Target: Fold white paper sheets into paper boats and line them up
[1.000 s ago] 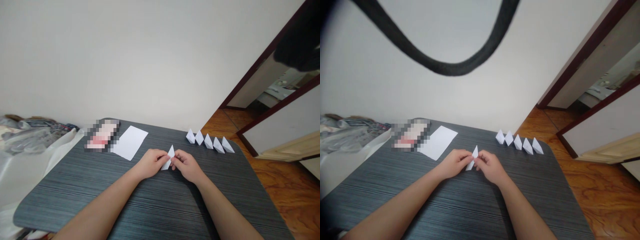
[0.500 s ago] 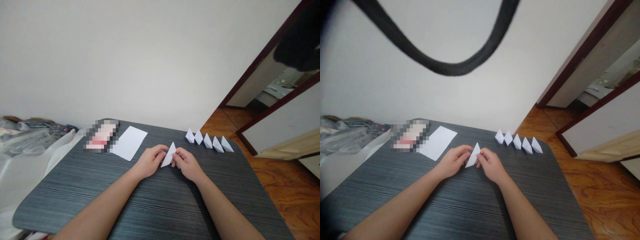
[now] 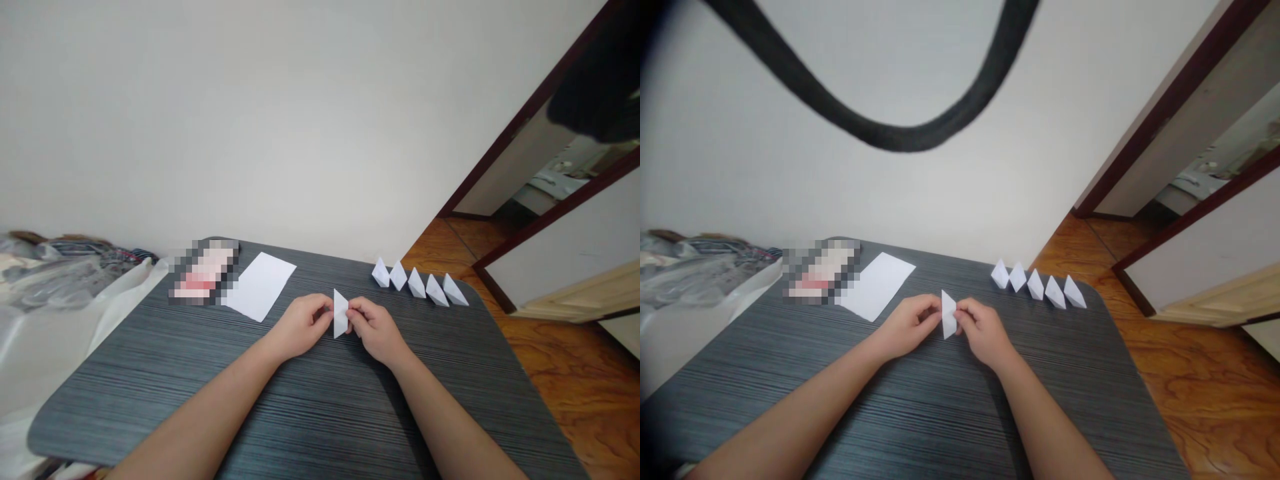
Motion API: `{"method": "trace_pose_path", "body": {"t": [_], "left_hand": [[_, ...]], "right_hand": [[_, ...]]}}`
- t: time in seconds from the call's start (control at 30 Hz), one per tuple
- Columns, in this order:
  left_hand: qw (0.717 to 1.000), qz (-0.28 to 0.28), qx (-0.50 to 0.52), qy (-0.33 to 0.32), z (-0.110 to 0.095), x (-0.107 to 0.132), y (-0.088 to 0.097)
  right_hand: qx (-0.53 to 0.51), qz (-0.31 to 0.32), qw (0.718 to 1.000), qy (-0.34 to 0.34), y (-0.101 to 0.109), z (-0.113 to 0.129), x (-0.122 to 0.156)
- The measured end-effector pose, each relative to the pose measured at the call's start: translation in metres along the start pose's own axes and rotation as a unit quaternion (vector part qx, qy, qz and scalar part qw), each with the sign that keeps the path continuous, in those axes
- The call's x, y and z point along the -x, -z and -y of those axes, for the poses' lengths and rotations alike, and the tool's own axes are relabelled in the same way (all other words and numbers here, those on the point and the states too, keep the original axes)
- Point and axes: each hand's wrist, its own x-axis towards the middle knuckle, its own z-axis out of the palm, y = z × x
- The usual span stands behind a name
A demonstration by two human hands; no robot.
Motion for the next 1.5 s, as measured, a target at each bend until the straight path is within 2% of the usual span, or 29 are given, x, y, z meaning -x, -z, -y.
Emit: {"method": "trace_pose_path", "body": {"t": [0.13, 0.5, 1.5], "left_hand": [[1.0, 0.008, 0.015, -0.026, -0.0026, -0.0007, 0.001], [0.999, 0.014, 0.013, 0.041, 0.0013, -0.002, 0.0008], [0.996, 0.002, 0.033, 0.081, -0.0008, -0.0014, 0.0002]], "right_hand": [[-0.014, -0.007, 1.0, -0.003, -0.0008, 0.0012, 0.0003], [-0.071, 0.005, 0.997, -0.024, -0.0047, 0.0008, 0.0004], [-0.018, 0.003, 1.0, -0.017, -0.0028, 0.0025, 0.0007]]}}
